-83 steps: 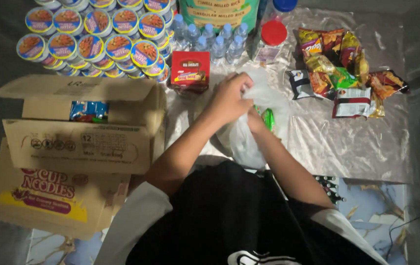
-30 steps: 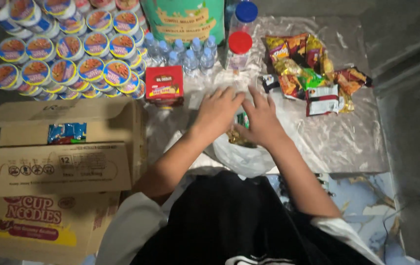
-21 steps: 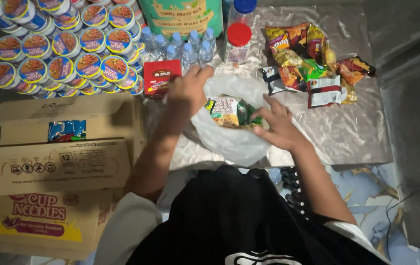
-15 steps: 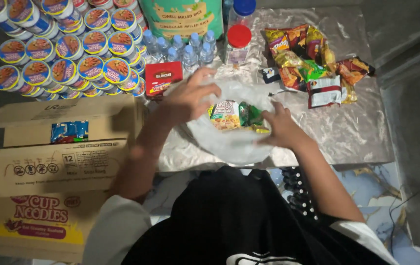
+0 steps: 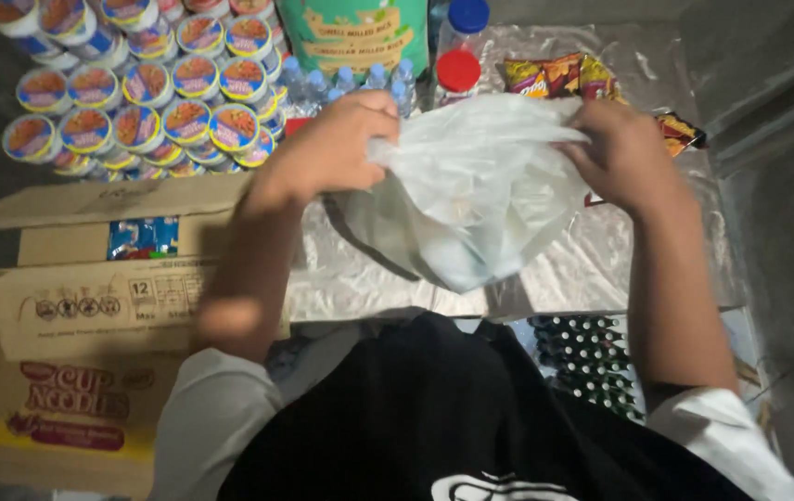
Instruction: The person packs various snack items, including chips and biscuits, into a white plastic bag. They pick up items from a table covered with a silver sheet and place them into the bag one by one.
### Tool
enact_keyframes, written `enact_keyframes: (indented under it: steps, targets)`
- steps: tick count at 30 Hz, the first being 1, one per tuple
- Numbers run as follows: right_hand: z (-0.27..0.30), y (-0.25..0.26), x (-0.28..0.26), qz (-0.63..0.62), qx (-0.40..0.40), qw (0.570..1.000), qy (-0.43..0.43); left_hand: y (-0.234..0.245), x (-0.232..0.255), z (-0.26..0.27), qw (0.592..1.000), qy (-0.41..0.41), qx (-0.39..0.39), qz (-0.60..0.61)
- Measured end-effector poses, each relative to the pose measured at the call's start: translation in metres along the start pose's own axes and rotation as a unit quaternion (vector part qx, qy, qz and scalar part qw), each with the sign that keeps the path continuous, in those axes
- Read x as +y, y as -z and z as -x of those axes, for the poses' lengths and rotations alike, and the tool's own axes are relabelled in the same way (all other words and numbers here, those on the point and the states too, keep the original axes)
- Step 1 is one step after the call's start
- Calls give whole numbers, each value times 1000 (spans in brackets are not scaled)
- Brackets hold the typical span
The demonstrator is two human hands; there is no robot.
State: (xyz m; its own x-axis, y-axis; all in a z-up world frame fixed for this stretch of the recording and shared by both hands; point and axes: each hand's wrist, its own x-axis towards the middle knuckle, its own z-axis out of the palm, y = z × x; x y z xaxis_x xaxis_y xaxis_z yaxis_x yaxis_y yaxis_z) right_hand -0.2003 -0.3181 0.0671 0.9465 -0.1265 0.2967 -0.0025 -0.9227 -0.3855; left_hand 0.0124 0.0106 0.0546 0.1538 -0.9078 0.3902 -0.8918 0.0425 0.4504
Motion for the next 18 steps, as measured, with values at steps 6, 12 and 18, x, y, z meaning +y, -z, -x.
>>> enact_keyframes:
  steps: [6,12,18]
  targets:
    - [-19,-12,44,80,-60,986,133,-19,-36,8,999,14,-33,-5]
    - [-2,-20,26,-36,-31,991,125,-22,-26,22,999,47,-7,-11]
    - [14,-4,13,-1,-15,995,101,7,37,13,996,79,-14,-33]
